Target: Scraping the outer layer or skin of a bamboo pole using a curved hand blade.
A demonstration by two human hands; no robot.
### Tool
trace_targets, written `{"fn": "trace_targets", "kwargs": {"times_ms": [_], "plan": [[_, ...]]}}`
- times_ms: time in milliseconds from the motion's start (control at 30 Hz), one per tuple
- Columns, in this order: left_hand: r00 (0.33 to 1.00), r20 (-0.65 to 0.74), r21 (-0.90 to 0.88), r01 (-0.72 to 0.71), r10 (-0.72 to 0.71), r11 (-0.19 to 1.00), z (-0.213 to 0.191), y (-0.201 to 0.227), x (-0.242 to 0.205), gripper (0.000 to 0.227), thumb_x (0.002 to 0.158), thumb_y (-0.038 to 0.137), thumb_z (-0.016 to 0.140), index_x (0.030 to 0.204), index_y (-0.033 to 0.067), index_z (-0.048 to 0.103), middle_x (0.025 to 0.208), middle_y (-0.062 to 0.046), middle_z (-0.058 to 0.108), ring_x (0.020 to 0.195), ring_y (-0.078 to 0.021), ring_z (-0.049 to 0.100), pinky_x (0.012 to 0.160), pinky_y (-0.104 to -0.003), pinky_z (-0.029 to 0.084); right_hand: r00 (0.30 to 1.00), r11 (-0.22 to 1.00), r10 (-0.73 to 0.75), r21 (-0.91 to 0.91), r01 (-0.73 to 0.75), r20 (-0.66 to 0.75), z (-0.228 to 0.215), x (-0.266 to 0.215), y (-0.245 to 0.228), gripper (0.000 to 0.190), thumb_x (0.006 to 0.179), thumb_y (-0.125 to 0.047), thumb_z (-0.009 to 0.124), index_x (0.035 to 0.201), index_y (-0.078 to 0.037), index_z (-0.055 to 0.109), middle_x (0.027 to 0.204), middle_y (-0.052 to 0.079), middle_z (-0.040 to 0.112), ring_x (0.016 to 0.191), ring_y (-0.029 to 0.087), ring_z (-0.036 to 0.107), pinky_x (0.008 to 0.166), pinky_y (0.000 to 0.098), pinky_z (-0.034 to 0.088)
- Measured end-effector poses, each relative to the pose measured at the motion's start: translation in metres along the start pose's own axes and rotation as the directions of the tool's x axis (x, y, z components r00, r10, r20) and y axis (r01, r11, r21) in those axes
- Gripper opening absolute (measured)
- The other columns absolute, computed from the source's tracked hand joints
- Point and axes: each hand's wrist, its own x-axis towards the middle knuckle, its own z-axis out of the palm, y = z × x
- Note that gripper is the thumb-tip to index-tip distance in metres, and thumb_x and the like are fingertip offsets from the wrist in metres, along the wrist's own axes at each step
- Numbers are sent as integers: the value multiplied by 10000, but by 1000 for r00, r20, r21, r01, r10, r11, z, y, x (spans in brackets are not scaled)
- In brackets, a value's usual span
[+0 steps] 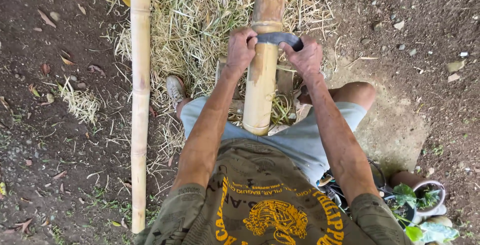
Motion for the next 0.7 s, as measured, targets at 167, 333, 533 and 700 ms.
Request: {"fn": "trace_targets", "kwargs": {"times_ms": [167,333,533,700], "plan": [[977,140,-4,162,-160,987,5,-6,34,85,835,42,768,912,49,732,949,-134,709,960,-311,657,918,-422,519,999,1000,6,8,-6,-53,5,27,-4,491,793,-449,935,842,-34,678,684,119,700,579,258,668,598,411,540],[971,186,67,143,-153,987,3,-3,43,67,859,36,751,910,41,708,931,-116,692,998,-293,607,926,-433,512,997,999,12,40,-9,-79,17,32,8,484,797,-456,927,855,-42,685,667,101,705,565,228,668,601,408,553],[973,175,32,147,-150,989,14,-15,20,66,897,35,730,874,74,682,987,-89,704,1001,-262,596,919,-430,532,995,999,-51,6,52,-83,23,19,18,542,883,-541,875,915,-40,671,689,76,701,542,210,675,525,395,566],[979,150,18,134,-135,991,0,-4,-24,61,919,11,695,874,47,675,974,-120,703,976,-282,643,896,-437,538,965,974,-223,-2,225,-137,22,-18,24,504,878,-474,888,860,-23,664,639,108,687,529,242,677,536,396,569]]}}
